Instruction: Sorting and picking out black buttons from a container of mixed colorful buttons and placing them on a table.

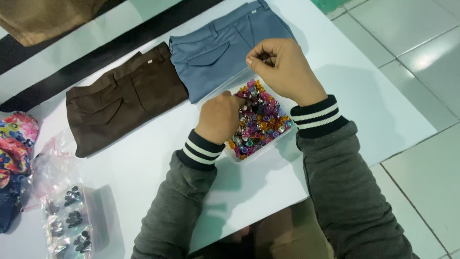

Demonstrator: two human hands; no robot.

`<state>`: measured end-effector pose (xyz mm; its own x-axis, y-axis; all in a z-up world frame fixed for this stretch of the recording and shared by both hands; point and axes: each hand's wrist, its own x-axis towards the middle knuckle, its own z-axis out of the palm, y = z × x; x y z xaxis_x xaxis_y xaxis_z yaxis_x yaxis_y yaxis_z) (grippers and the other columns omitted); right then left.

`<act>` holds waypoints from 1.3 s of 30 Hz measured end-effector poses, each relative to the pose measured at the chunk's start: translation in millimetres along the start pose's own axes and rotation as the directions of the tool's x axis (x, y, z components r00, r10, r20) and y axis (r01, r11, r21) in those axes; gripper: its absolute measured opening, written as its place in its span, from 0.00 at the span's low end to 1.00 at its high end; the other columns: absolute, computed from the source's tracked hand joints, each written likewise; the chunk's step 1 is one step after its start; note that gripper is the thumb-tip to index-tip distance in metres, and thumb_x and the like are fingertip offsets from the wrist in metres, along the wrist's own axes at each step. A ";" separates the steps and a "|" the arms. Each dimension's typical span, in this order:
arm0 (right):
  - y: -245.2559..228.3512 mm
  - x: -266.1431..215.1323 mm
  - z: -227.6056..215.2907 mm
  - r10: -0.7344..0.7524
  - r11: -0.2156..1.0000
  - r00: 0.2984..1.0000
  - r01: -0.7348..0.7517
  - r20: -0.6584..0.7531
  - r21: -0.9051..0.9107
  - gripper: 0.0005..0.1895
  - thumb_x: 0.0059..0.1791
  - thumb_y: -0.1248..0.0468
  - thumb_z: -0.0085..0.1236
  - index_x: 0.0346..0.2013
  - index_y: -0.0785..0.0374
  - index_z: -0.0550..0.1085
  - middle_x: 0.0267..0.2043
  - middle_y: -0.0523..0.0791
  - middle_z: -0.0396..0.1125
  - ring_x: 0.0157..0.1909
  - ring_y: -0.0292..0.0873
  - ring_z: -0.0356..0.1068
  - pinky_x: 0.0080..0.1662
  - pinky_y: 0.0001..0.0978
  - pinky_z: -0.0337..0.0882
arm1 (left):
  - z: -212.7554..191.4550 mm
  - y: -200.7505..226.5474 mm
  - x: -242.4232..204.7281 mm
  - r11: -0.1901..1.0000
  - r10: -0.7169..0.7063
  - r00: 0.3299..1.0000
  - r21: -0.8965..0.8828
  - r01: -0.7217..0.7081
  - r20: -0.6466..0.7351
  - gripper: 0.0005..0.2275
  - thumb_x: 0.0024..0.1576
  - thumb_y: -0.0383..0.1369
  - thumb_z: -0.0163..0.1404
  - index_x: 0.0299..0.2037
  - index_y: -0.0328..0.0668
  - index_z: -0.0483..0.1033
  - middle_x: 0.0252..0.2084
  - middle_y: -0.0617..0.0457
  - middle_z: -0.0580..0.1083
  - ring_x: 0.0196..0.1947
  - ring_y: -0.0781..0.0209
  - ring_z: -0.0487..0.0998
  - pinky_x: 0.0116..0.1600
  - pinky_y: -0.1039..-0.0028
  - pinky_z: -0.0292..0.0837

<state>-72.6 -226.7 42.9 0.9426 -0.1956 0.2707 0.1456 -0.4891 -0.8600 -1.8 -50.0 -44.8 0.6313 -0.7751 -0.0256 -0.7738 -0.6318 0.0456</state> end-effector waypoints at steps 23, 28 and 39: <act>-6.2 -1.8 2.5 -0.038 0.999 0.999 0.038 -0.008 -0.030 0.05 0.55 0.67 0.57 0.34 0.62 0.77 0.28 0.40 0.67 0.25 0.31 0.59 0.30 0.23 0.61 | 0.2 0.2 5.6 0.995 0.005 1.000 -0.102 -0.008 -0.023 0.05 0.48 0.22 0.48 0.26 0.40 0.77 0.27 0.45 0.72 0.22 0.44 0.74 0.20 0.60 0.68; -4.1 1.0 5.6 -0.127 0.992 0.992 0.127 0.021 0.005 0.04 0.54 0.68 0.63 0.34 0.62 0.77 0.29 0.40 0.68 0.30 0.31 0.64 0.34 0.22 0.67 | -46.4 5.6 -0.8 0.941 -0.022 0.942 -0.325 -0.094 -0.336 0.08 0.51 0.29 0.50 0.38 0.36 0.77 0.36 0.40 0.77 0.40 0.37 0.76 0.38 0.50 0.70; -18.2 -2.7 11.9 0.028 0.997 0.995 -0.035 0.101 0.064 0.05 0.53 0.66 0.60 0.33 0.61 0.79 0.29 0.39 0.71 0.30 0.30 0.65 0.35 0.20 0.67 | -51.2 14.6 -6.6 0.713 -0.257 0.801 -0.666 -0.221 -0.541 0.05 0.59 0.28 0.56 0.42 0.46 0.84 0.24 0.59 0.70 0.23 0.68 0.65 0.34 0.74 0.64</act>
<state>-74.2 -207.2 52.7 0.9718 -0.1229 0.2014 0.1315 -0.4267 -0.8948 -14.7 -53.7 7.1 0.7323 -0.4534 0.5080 -0.6567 -0.2728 0.7031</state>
